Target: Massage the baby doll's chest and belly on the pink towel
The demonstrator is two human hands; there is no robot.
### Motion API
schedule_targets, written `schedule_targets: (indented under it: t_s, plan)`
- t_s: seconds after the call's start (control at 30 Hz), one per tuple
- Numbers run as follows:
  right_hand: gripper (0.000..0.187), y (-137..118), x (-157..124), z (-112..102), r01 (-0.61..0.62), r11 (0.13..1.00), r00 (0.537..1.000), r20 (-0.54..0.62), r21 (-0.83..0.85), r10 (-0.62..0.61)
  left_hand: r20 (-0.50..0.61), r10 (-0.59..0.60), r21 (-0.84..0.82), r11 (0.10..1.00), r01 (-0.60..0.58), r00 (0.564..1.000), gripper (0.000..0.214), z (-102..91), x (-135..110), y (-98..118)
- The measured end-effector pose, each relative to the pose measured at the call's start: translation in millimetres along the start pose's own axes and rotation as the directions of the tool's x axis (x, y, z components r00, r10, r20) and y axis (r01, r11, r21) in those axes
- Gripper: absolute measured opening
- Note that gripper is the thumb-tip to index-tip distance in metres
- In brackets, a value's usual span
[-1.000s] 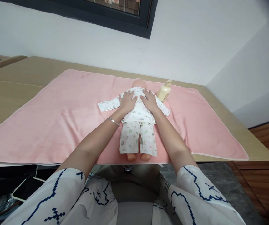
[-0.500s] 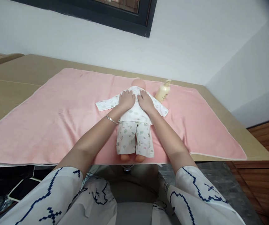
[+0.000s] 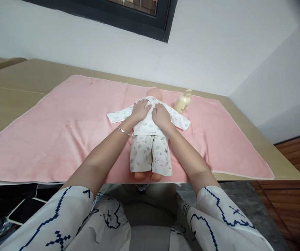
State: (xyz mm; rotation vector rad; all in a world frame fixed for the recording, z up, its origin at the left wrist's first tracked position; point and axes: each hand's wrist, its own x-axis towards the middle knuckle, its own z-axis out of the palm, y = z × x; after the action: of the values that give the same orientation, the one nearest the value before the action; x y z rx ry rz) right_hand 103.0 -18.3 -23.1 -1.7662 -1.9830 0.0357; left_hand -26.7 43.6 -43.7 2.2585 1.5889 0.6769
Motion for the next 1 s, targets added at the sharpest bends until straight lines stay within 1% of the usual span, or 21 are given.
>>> schedule_targets:
  t_s: [0.07, 0.17, 0.23, 0.27, 0.37, 0.5, 0.57, 0.67, 0.77, 0.83, 0.9, 1.0]
  plan:
    - [0.047, 14.1, 7.8, 2.0, -0.004, 0.998, 1.0, 0.013, 0.057, 0.004, -0.019, -0.012, 0.041, 0.999, 0.012, 1.0, 0.056, 2.2, -6.5, 10.4]
    - [0.052, 38.4, 20.8, 5.8, -0.04, 0.993, 0.999, 0.041, 0.115, 0.035, -0.061, -0.053, 0.089, 0.994, 0.058, 0.997, 0.057, 6.5, -20.0, 32.4]
    - [0.056, 46.7, 25.3, 7.6, -0.078, 0.991, 0.996, 0.057, 0.112, 0.072, -0.068, -0.069, 0.09, 0.993, 0.075, 0.995, 0.059, 8.7, -25.1, 41.5]
    - [0.057, 47.1, 25.4, 7.7, -0.092, 0.991, 0.995, 0.059, 0.099, 0.086, -0.061, -0.077, 0.082, 0.993, 0.081, 0.995, 0.06, 9.0, -25.3, 42.6]
    - [0.056, 34.5, 17.9, 4.4, -0.075, 0.997, 0.996, 0.047, 0.033, 0.073, -0.025, -0.088, 0.029, 0.996, 0.089, 0.996, 0.064, 6.9, -16.3, 32.1]
    - [0.055, 7.8, 3.0, -1.5, 0.045, 0.997, 0.997, 0.066, -0.063, -0.041, 0.012, -0.052, -0.049, 0.997, 0.053, 0.999, 0.062, 3.4, 2.7, 7.4]
    - [0.056, 3.0, 1.4, -1.3, 0.083, 0.993, 0.994, 0.076, -0.087, -0.076, -0.002, -0.031, -0.057, 0.998, 0.031, 1.0, 0.061, 4.4, 5.7, 3.6]
    - [0.056, 13.6, 8.8, 3.3, 0.075, 0.996, 0.995, 0.075, -0.047, -0.072, -0.064, -0.012, 0.0, 1.0, 0.012, 0.998, 0.057, 8.5, -2.2, 14.4]
    - [0.054, 33.4, 19.1, 8.7, 0.018, 0.998, 0.998, 0.062, 0.064, -0.022, -0.118, -0.016, 0.064, 0.998, 0.024, 0.993, 0.055, 12.6, -15.9, 32.2]
    - [0.053, 41.5, 22.0, 10.7, -0.017, 0.993, 0.999, 0.041, 0.115, 0.012, -0.132, 0.007, 0.077, 0.997, 0.003, 0.991, 0.054, 13.9, -20.8, 37.9]
    - [0.052, 42.0, 20.9, 11.1, -0.036, 0.992, 0.999, 0.017, 0.125, 0.034, -0.134, 0.036, 0.066, 0.997, -0.027, 0.99, 0.051, 14.1, -19.8, 35.8]
    - [0.054, 33.5, 15.4, 10.1, -0.059, 0.993, 0.998, -0.007, 0.1, 0.06, -0.118, 0.034, 0.007, 0.999, -0.033, 0.992, 0.052, 15.0, -11.2, 23.3]
